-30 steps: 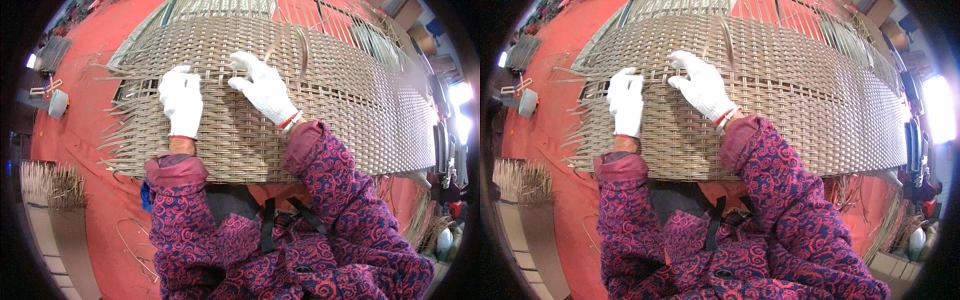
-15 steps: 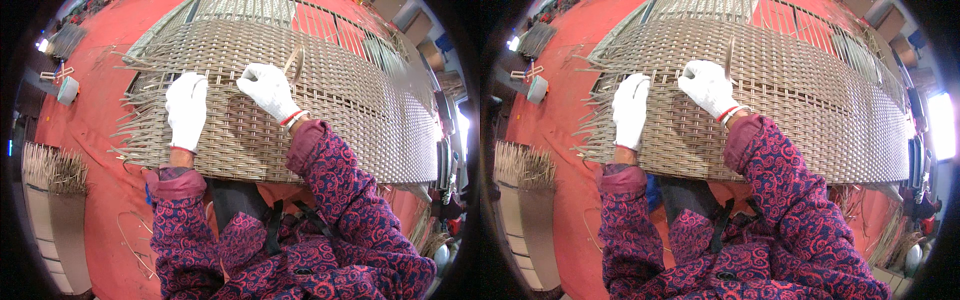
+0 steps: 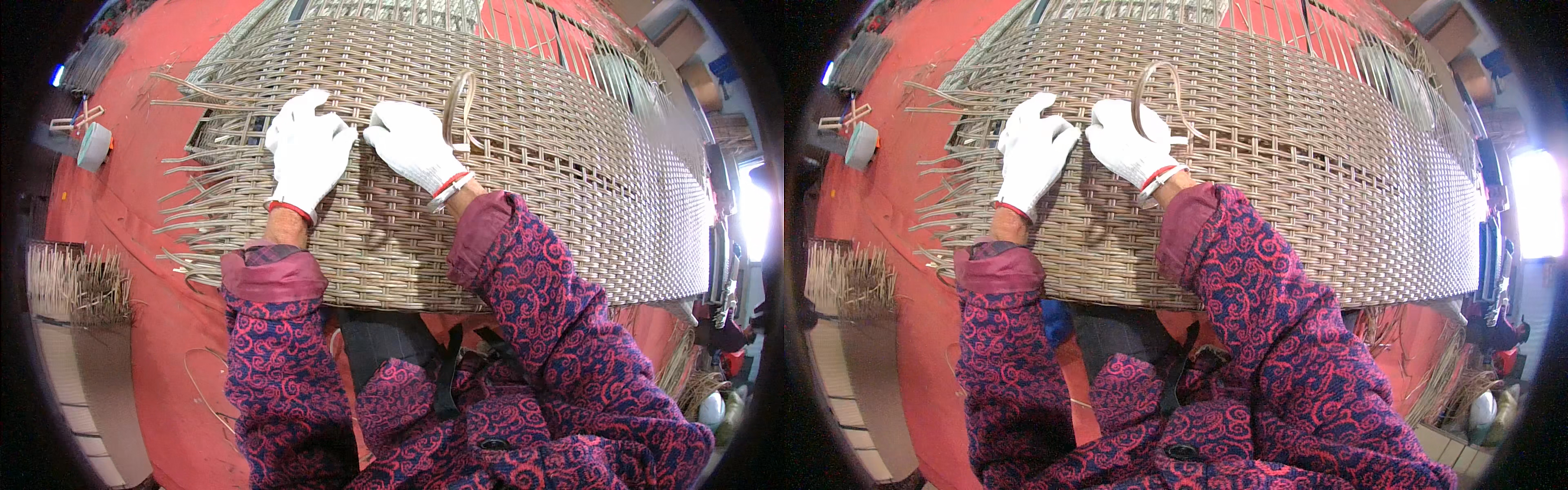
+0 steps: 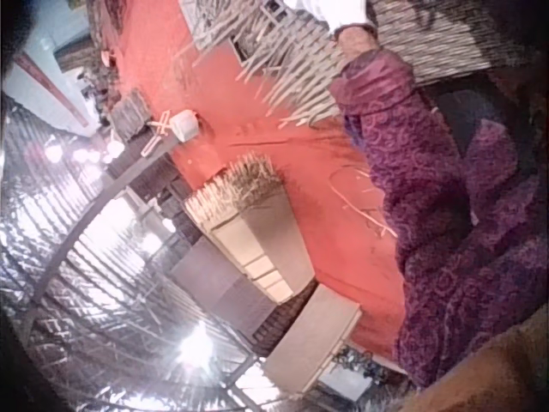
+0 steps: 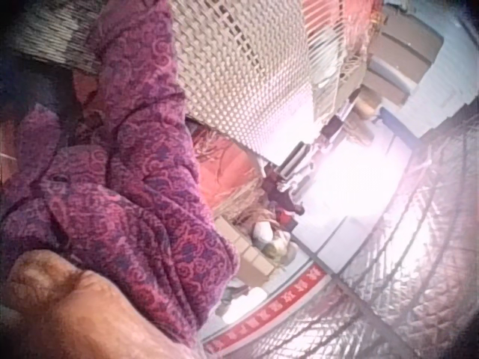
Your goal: The person weaves a large flat basket by hand, interlacing thin reed strips through a pre-formed frame. They repeatedly thread strips over and under existing weaves, pull them tight, and adjust the basket's position on their lap.
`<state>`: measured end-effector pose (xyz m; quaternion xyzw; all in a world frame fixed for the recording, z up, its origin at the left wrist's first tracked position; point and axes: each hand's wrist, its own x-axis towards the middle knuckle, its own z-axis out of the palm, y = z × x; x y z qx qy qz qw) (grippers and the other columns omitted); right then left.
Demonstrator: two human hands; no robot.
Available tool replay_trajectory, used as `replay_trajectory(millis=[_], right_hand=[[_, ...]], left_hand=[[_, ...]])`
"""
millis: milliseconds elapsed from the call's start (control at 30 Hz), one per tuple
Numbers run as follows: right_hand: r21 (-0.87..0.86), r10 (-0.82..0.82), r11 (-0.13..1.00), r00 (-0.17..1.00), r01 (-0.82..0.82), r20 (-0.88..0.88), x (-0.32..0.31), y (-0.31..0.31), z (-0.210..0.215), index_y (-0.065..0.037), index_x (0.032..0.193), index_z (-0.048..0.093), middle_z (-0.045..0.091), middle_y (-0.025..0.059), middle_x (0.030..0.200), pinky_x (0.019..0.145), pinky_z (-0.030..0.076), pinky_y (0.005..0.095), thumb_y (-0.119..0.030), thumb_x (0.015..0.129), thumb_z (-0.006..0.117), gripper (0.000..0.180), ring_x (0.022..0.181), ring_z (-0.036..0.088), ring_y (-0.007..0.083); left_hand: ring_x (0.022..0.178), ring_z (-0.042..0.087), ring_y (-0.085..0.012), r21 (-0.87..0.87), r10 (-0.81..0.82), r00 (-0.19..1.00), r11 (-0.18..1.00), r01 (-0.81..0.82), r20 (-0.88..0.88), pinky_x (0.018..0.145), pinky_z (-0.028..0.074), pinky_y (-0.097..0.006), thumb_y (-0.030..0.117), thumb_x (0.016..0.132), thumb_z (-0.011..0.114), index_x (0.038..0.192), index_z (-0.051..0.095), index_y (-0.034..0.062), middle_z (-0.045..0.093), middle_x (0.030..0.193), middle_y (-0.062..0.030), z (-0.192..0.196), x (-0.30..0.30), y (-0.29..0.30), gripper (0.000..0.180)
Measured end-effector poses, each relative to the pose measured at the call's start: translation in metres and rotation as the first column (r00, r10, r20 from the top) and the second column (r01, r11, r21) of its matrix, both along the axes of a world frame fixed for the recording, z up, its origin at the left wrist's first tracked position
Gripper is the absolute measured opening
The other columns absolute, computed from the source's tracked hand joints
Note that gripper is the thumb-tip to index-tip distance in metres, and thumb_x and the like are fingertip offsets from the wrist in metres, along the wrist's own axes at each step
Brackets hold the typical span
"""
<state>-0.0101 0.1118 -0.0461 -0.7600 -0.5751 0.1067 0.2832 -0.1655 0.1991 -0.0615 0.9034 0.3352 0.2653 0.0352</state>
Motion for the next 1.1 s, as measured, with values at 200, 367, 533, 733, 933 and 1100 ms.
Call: replay_trajectory(millis=[200,367,533,733,933,1100], right_hand=[[0.175,-0.029,0.983,0.993,0.050,-0.119,-0.010,-0.011,-0.001,-0.009,0.108,0.068,0.074,0.0122,0.099,0.083,0.055,0.0406,-0.028,0.091,0.069,0.025,0.091,0.071,0.0310],[0.258,0.065,0.966,0.973,-0.006,-0.223,-0.010,-0.020,0.014,-0.010,0.128,0.065,0.072,0.0105,0.118,0.094,0.054,0.0357,-0.023,0.093,0.069,0.038,0.106,0.070,0.0241],[0.377,0.300,0.888,0.953,-0.262,-0.045,-0.031,-0.002,0.034,-0.009,0.129,0.066,0.069,0.0132,0.128,0.095,0.054,0.0380,-0.023,0.095,0.065,0.037,0.109,0.069,0.0305],[0.190,0.327,0.943,0.868,-0.273,-0.373,-0.042,0.011,0.046,-0.010,0.104,0.078,0.075,0.0114,0.092,0.080,0.055,0.0359,-0.030,0.091,0.067,0.026,0.086,0.071,0.0270],[0.054,-0.024,0.998,0.999,0.025,-0.023,-0.032,0.007,0.041,-0.012,0.086,0.073,0.073,0.0096,0.084,0.074,0.055,0.0417,-0.031,0.084,0.064,0.021,0.081,0.071,0.0316],[0.068,-0.002,0.998,0.991,-0.007,0.130,-0.046,0.023,0.021,-0.011,0.088,0.071,0.071,0.0132,0.083,0.072,0.054,0.0453,-0.032,0.085,0.063,0.023,0.081,0.069,0.0347]], left_hand=[[0.110,0.062,-0.0288,0.106,0.072,0.940,0.988,-0.113,0.334,0.097,0.046,-0.042,0.021,0.083,0.076,0.089,0.074,0.0078,0.070,0.113,-0.0076,-0.015,0.013,-0.001,0.014],[0.102,0.065,-0.0290,0.288,0.277,0.936,0.898,-0.332,0.216,0.094,0.050,-0.042,0.017,0.088,0.070,0.103,0.072,0.0042,0.070,0.111,-0.0098,-0.001,-0.025,0.022,0.020],[0.106,0.063,-0.0294,-0.211,0.294,0.693,0.956,-0.205,0.658,0.096,0.051,-0.041,0.016,0.095,0.068,0.109,0.070,0.0021,0.066,0.116,-0.0125,0.028,-0.076,-0.003,0.020],[0.106,0.063,-0.0300,-0.138,0.190,0.785,0.981,-0.135,0.589,0.094,0.050,-0.042,0.018,0.096,0.067,0.109,0.071,0.0016,0.069,0.113,-0.0133,0.041,-0.073,-0.023,0.021],[0.101,0.066,-0.0322,-0.120,0.134,0.917,0.988,-0.094,0.376,0.091,0.051,-0.043,0.024,0.094,0.066,0.105,0.074,0.0089,0.072,0.104,-0.0130,0.021,-0.054,0.010,0.021],[0.120,0.058,-0.0330,0.025,0.150,0.988,0.989,-0.149,-0.046,0.101,0.045,-0.047,0.033,0.095,0.062,0.103,0.075,0.0136,0.066,0.128,-0.0128,0.011,-0.042,0.031,0.025]])
